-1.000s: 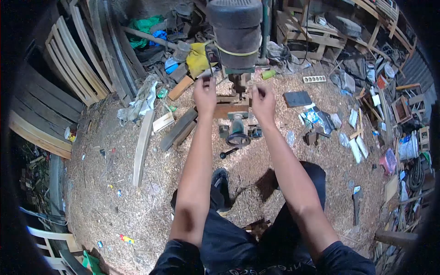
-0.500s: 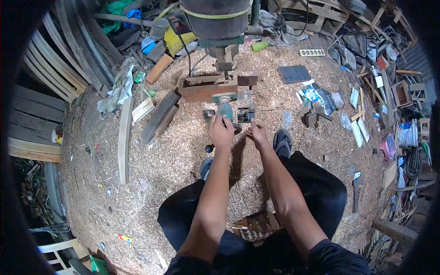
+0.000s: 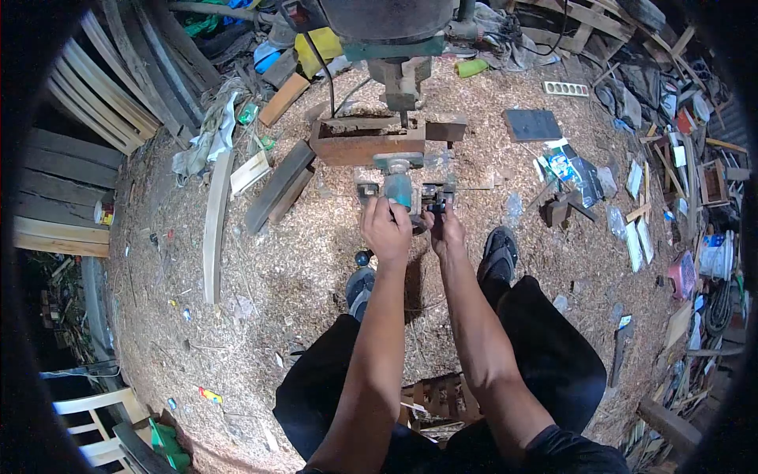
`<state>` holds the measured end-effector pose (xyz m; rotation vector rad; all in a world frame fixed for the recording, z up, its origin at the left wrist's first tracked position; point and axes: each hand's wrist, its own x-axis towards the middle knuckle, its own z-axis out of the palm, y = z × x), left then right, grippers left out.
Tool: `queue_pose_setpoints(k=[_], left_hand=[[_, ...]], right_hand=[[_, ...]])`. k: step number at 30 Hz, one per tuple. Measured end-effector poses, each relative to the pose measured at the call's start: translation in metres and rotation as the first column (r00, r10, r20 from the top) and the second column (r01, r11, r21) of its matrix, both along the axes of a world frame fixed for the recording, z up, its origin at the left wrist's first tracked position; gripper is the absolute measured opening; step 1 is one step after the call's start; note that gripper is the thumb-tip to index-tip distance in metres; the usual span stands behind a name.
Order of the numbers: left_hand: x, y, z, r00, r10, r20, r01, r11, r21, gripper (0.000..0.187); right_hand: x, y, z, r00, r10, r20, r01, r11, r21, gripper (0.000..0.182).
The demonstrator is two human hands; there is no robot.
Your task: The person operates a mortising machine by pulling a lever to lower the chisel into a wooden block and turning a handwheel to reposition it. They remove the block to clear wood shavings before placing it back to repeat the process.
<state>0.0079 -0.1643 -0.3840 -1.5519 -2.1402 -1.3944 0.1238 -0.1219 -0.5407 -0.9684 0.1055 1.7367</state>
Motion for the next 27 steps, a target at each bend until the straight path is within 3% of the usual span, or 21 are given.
queue_pose_setpoints(k=[2, 3, 6, 9, 12, 13, 16, 17, 18, 20, 21, 24, 25, 26, 27], left_hand=[[0.000, -0.002, -0.001, 1.000, -0.005, 0.021, 0.006, 0.999, -0.034, 0.018], [0.000, -0.002, -0.001, 1.000, -0.009, 0.029, 0.010, 0.999, -0.049, 0.018], [-0.001, 0.000, -0.004, 1.000, 0.008, -0.024, -0.008, 1.000, -0.004, 0.016], [0.000, 0.000, -0.008, 1.000, 0.019, -0.018, -0.019, 1.000, 0.004, 0.016], [-0.002, 0.000, -0.009, 1.000, 0.004, -0.020, -0.005, 0.999, -0.047, 0.017], [-0.002, -0.001, -0.008, 1.000, -0.002, -0.007, 0.002, 0.999, -0.052, 0.018], [-0.002, -0.002, -0.006, 1.000, -0.019, 0.012, 0.019, 0.998, -0.053, 0.018], [-0.002, -0.001, -0.007, 1.000, -0.016, 0.011, 0.016, 0.999, -0.044, 0.018], [-0.002, 0.000, -0.007, 1.000, -0.015, 0.009, 0.015, 0.999, -0.035, 0.018], [-0.002, 0.000, -0.003, 0.999, -0.030, 0.023, 0.031, 0.998, -0.048, 0.018], [-0.001, -0.001, -0.003, 0.999, -0.033, 0.032, 0.034, 0.998, -0.053, 0.018], [-0.001, 0.000, -0.003, 1.000, -0.003, -0.005, 0.003, 1.000, -0.024, 0.018], [-0.001, 0.000, -0.003, 1.000, 0.001, -0.015, -0.001, 1.000, -0.018, 0.018], [-0.001, 0.001, -0.003, 1.000, 0.002, -0.016, -0.002, 1.000, -0.016, 0.018], [-0.001, 0.001, -0.003, 1.000, 0.004, -0.016, -0.005, 1.000, -0.014, 0.018]], right_hand=[[0.001, 0.002, -0.008, 0.999, 0.000, -0.036, 0.000, 1.000, -0.019, 0.049], [-0.004, 0.000, 0.023, 0.999, -0.005, 0.044, 0.008, 0.997, -0.072, 0.046], [0.001, -0.004, 0.029, 0.999, 0.035, -0.017, -0.035, 0.999, -0.009, 0.045], [0.012, -0.003, 0.037, 0.933, 0.079, -0.351, -0.070, 0.997, 0.040, 0.043], [0.017, 0.005, 0.038, 0.942, 0.123, -0.312, -0.152, 0.986, -0.071, 0.043], [0.015, 0.005, 0.028, 0.946, 0.122, -0.301, -0.134, 0.991, -0.020, 0.046], [0.002, 0.009, -0.001, 0.987, 0.160, 0.013, -0.161, 0.985, 0.067, 0.047], [0.000, -0.002, 0.065, 0.739, 0.208, 0.640, -0.324, 0.944, 0.067, 0.052], [-0.011, -0.010, 0.067, 0.592, 0.107, 0.798, -0.283, 0.956, 0.081, 0.051], [-0.018, -0.017, 0.062, 0.183, -0.098, 0.978, -0.216, 0.967, 0.137, 0.048], [-0.020, -0.018, 0.061, 0.151, -0.022, 0.988, -0.195, 0.979, 0.052, 0.054], [-0.014, -0.018, 0.060, 0.297, 0.015, 0.955, -0.253, 0.965, 0.063, 0.057], [-0.006, -0.012, 0.050, 0.572, 0.147, 0.807, -0.369, 0.925, 0.093, 0.059], [0.001, -0.011, 0.040, 0.790, 0.189, 0.584, -0.307, 0.946, 0.109, 0.060], [0.007, -0.013, 0.036, 0.931, 0.203, 0.304, -0.244, 0.964, 0.104, 0.061]])
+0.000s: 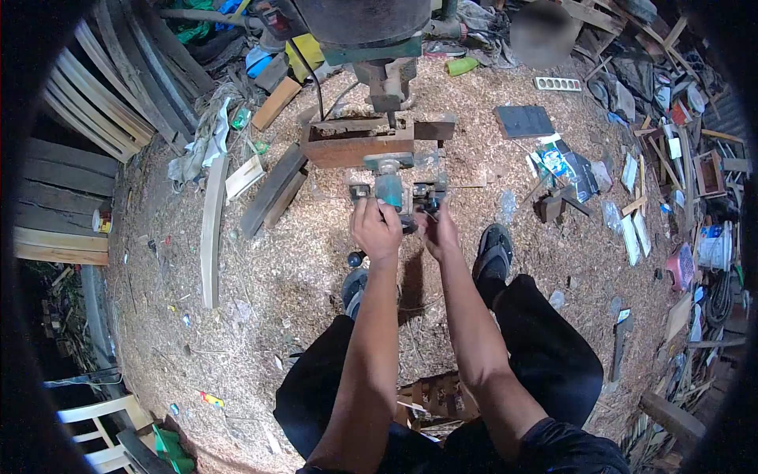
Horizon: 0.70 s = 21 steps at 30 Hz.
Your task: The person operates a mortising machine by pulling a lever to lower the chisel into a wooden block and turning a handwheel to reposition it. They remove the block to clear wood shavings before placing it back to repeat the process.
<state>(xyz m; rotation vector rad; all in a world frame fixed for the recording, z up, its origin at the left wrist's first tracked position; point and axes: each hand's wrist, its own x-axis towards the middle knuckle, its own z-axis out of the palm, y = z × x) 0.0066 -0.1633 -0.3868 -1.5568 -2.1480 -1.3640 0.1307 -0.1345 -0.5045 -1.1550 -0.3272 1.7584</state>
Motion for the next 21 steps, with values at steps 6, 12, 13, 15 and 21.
queue_pose_setpoints(k=[6, 12, 13, 15, 21], left_hand=[[0.000, 0.000, 0.003, 1.000, -0.013, 0.011, 0.012, 1.000, 0.020, 0.020], [0.000, 0.000, -0.002, 1.000, 0.017, 0.019, -0.017, 1.000, 0.005, 0.017], [0.001, 0.001, -0.002, 1.000, 0.013, 0.021, -0.013, 1.000, 0.005, 0.017], [0.000, 0.000, -0.001, 1.000, 0.005, 0.025, -0.005, 1.000, 0.004, 0.016], [-0.001, 0.002, -0.003, 1.000, -0.007, 0.021, 0.006, 0.999, 0.034, 0.016]], right_hand=[[0.003, 0.004, -0.014, 0.991, -0.046, -0.123, 0.046, 0.999, -0.003, 0.063], [-0.015, -0.002, 0.015, 0.467, -0.172, 0.867, -0.085, 0.968, 0.238, 0.058], [-0.015, -0.004, 0.029, 0.401, -0.232, 0.886, -0.090, 0.953, 0.290, 0.058], [-0.010, -0.001, 0.014, 0.731, -0.085, 0.677, -0.008, 0.991, 0.133, 0.059], [-0.002, 0.007, -0.006, 0.981, -0.034, -0.190, 0.022, 0.998, -0.065, 0.044]])
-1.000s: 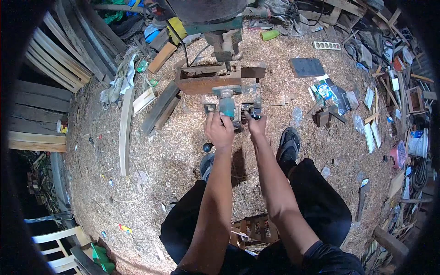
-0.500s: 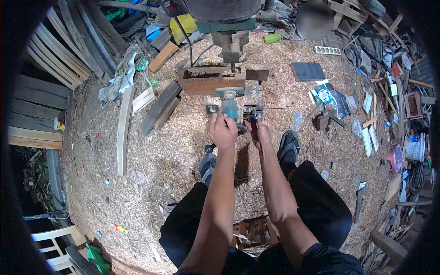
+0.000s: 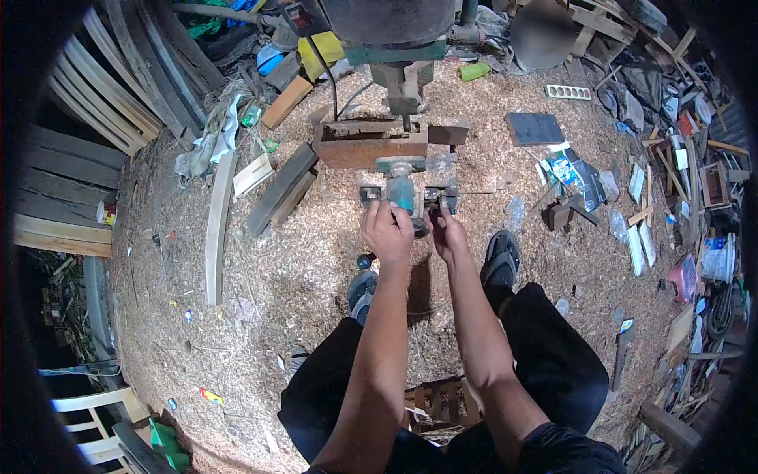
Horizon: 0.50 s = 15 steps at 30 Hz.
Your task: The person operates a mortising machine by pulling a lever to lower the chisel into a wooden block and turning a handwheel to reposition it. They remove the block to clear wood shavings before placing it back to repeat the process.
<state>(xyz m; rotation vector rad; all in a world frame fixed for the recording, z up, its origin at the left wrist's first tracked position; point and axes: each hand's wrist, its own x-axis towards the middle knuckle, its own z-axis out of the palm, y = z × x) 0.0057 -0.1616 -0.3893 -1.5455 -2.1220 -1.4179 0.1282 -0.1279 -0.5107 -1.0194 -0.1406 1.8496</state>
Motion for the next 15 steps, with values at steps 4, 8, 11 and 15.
queue_pose_setpoints(k=[4, 8, 11, 15], left_hand=[[0.000, -0.001, 0.004, 1.000, 0.010, -0.018, -0.011, 1.000, -0.008, 0.016], [0.002, -0.001, 0.004, 1.000, 0.007, -0.005, -0.007, 1.000, -0.007, 0.016], [0.001, -0.001, 0.003, 1.000, 0.018, -0.002, -0.018, 0.999, -0.027, 0.016], [0.001, -0.001, 0.001, 1.000, 0.018, 0.012, -0.018, 1.000, -0.023, 0.015]], right_hand=[[0.007, 0.014, 0.016, 0.978, -0.147, -0.150, 0.109, 0.966, -0.236, 0.026], [-0.005, 0.012, -0.003, 0.912, -0.010, 0.409, 0.004, 1.000, 0.016, 0.028], [-0.003, 0.001, 0.013, 0.954, -0.014, 0.298, 0.007, 1.000, 0.024, 0.036], [0.016, -0.001, 0.018, 0.997, 0.056, -0.044, -0.055, 0.998, 0.020, 0.047]])
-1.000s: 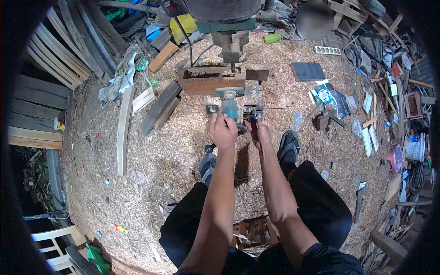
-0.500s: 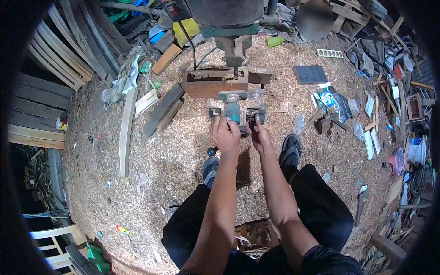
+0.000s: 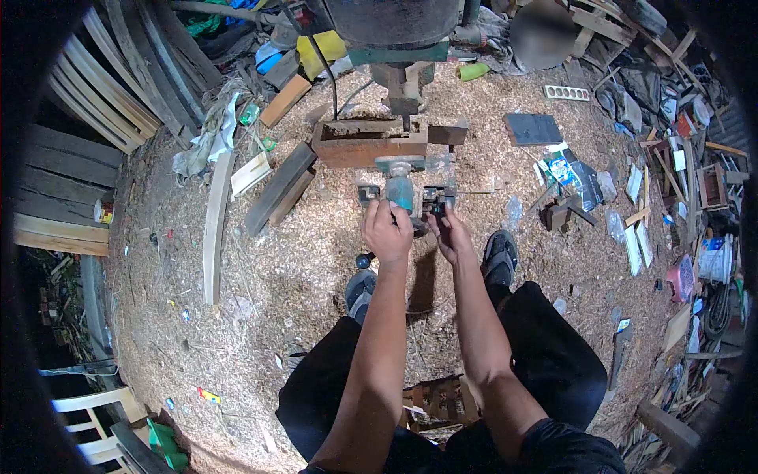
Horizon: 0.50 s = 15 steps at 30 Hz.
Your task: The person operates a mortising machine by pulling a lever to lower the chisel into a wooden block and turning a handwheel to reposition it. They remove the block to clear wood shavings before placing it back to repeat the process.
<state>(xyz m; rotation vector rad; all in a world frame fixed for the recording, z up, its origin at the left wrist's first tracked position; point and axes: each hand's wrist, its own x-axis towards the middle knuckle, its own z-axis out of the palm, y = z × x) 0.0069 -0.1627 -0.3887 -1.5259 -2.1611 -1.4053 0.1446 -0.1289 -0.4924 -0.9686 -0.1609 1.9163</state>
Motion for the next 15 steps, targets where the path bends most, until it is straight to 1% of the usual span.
queue_pose_setpoints(k=[1, 2, 5, 6, 7, 8, 9, 10, 12, 13, 14, 15], left_hand=[[0.000, 0.000, -0.003, 1.000, -0.003, 0.002, 0.003, 1.000, 0.003, 0.016], [-0.001, 0.000, -0.005, 1.000, -0.006, 0.001, 0.006, 1.000, 0.006, 0.016], [-0.002, 0.000, -0.005, 1.000, -0.007, -0.004, 0.007, 1.000, 0.005, 0.016], [-0.001, 0.000, -0.004, 1.000, -0.004, -0.007, 0.004, 1.000, 0.005, 0.016], [-0.001, 0.000, -0.002, 1.000, -0.010, 0.006, 0.010, 1.000, 0.018, 0.016], [-0.001, 0.001, -0.001, 1.000, -0.017, 0.015, 0.017, 0.999, 0.034, 0.017], [0.000, 0.001, 0.000, 0.999, -0.025, 0.028, 0.023, 0.999, 0.045, 0.018], [0.002, -0.003, 0.000, 1.000, -0.021, 0.023, 0.021, 1.000, 0.015, 0.018], [0.000, -0.001, 0.002, 1.000, -0.014, 0.002, 0.014, 1.000, -0.022, 0.019], [-0.001, -0.001, 0.002, 1.000, -0.014, 0.000, 0.014, 1.000, -0.006, 0.019], [0.000, 0.001, 0.002, 1.000, -0.015, -0.002, 0.015, 1.000, 0.012, 0.020], [0.000, 0.001, 0.002, 1.000, -0.019, -0.002, 0.019, 0.999, 0.026, 0.020]], right_hand=[[0.002, 0.001, -0.003, 0.999, 0.039, 0.017, -0.039, 0.999, 0.019, 0.047], [-0.001, 0.002, -0.007, 0.998, -0.029, 0.058, 0.029, 1.000, 0.005, 0.044], [-0.011, 0.007, -0.021, 0.952, -0.028, 0.303, 0.030, 1.000, -0.002, 0.046], [-0.015, 0.010, -0.018, 0.895, -0.037, 0.444, 0.043, 0.999, -0.005, 0.043], [-0.022, 0.005, -0.008, 0.711, -0.103, 0.696, 0.016, 0.991, 0.131, 0.044], [-0.031, 0.001, 0.002, 0.461, -0.203, 0.864, -0.051, 0.966, 0.254, 0.045], [-0.036, -0.003, 0.004, 0.170, -0.316, 0.934, -0.151, 0.928, 0.341, 0.046], [-0.040, -0.005, -0.010, 0.093, -0.384, 0.919, -0.158, 0.905, 0.394, 0.050], [-0.042, -0.004, -0.013, 0.127, -0.434, 0.892, -0.124, 0.885, 0.449, 0.051], [-0.044, -0.005, -0.013, 0.146, -0.458, 0.877, -0.108, 0.874, 0.474, 0.052], [-0.036, -0.006, -0.012, 0.326, -0.430, 0.842, -0.149, 0.856, 0.494, 0.048], [-0.030, -0.006, -0.008, 0.633, -0.324, 0.703, 0.005, 0.910, 0.415, 0.047]])
